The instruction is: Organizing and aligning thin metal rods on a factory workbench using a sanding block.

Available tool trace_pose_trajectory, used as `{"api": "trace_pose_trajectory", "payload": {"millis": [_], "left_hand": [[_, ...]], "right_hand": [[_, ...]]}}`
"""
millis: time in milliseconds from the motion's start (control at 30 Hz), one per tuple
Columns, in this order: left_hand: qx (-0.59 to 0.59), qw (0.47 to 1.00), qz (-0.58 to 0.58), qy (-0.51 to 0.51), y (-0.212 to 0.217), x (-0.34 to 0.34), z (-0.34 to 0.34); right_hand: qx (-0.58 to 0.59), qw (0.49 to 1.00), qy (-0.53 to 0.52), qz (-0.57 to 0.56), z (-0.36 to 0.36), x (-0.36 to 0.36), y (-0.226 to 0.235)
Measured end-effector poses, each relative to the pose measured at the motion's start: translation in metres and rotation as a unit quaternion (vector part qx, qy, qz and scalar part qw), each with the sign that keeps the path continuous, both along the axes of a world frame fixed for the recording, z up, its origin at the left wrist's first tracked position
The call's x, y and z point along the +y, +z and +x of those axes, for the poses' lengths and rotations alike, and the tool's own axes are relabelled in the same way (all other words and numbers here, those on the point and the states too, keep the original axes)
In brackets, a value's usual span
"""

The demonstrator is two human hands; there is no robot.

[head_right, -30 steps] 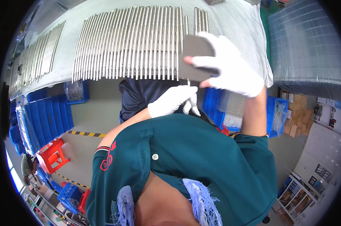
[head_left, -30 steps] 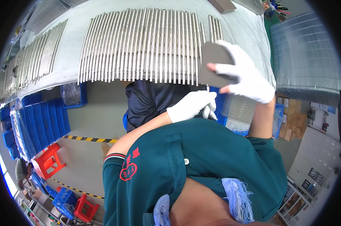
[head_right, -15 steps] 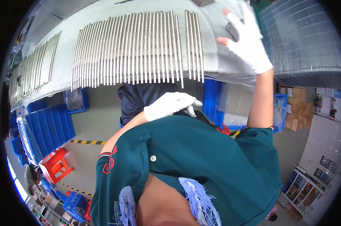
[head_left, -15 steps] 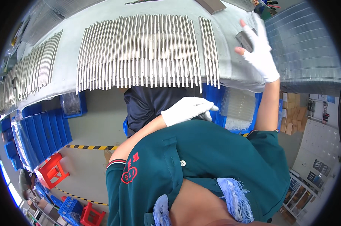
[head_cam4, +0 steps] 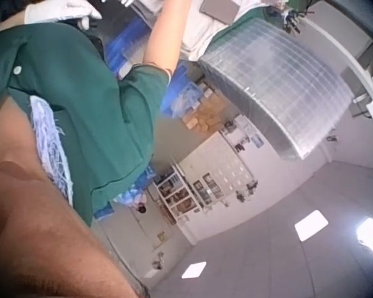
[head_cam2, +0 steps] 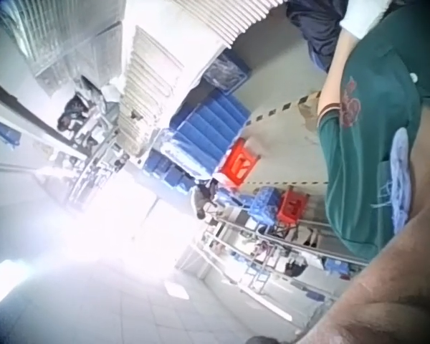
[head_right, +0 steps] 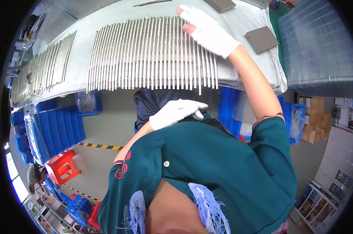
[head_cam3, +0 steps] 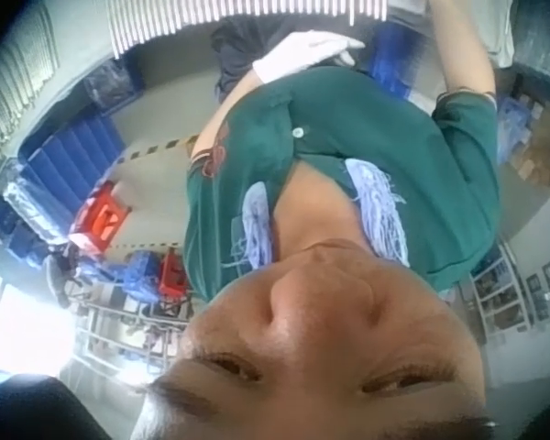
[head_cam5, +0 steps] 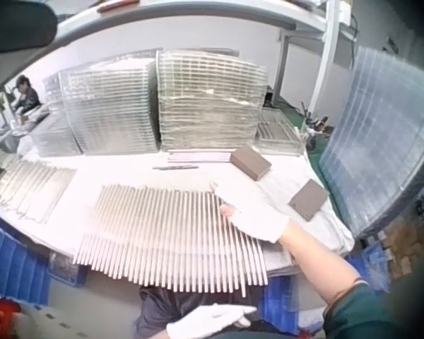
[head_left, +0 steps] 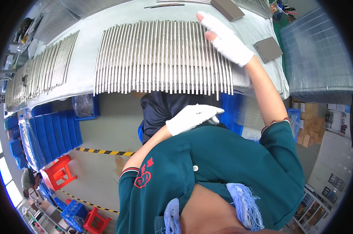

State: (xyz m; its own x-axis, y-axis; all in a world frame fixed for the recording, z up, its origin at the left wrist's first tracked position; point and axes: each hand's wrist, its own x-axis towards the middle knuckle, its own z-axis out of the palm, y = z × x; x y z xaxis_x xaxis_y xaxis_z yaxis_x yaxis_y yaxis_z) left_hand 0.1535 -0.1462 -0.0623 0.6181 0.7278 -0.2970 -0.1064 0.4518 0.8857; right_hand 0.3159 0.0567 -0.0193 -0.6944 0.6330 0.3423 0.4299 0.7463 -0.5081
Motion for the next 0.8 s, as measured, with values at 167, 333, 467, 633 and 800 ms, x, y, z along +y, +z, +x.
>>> {"api": "trace_pose_trajectory", "payload": {"millis": [167, 333, 467, 633, 800], "left_hand": [[0.007, 0.991, 0.087, -0.098, 0.004, 0.011, 0.007], [-0.031, 0.988, 0.127, -0.077, -0.002, 0.021, 0.008], [0.007, 0.992, 0.092, -0.091, 0.008, 0.027, 0.007], [0.0, 0.999, 0.012, -0.035, 0.012, 0.026, 0.006], [0.033, 0.999, -0.017, -0.03, 0.026, 0.019, -0.025]], "right_hand": [[0.083, 0.974, -0.026, -0.209, 0.001, 0.081, -0.009], [0.311, 0.82, -0.018, -0.48, -0.017, 0.105, -0.018], [0.229, 0.835, 0.04, -0.498, -0.007, 0.099, -0.017], [0.237, 0.829, 0.081, -0.5, -0.006, 0.086, -0.007], [0.265, 0.846, 0.027, -0.462, -0.008, 0.078, -0.001]]}}
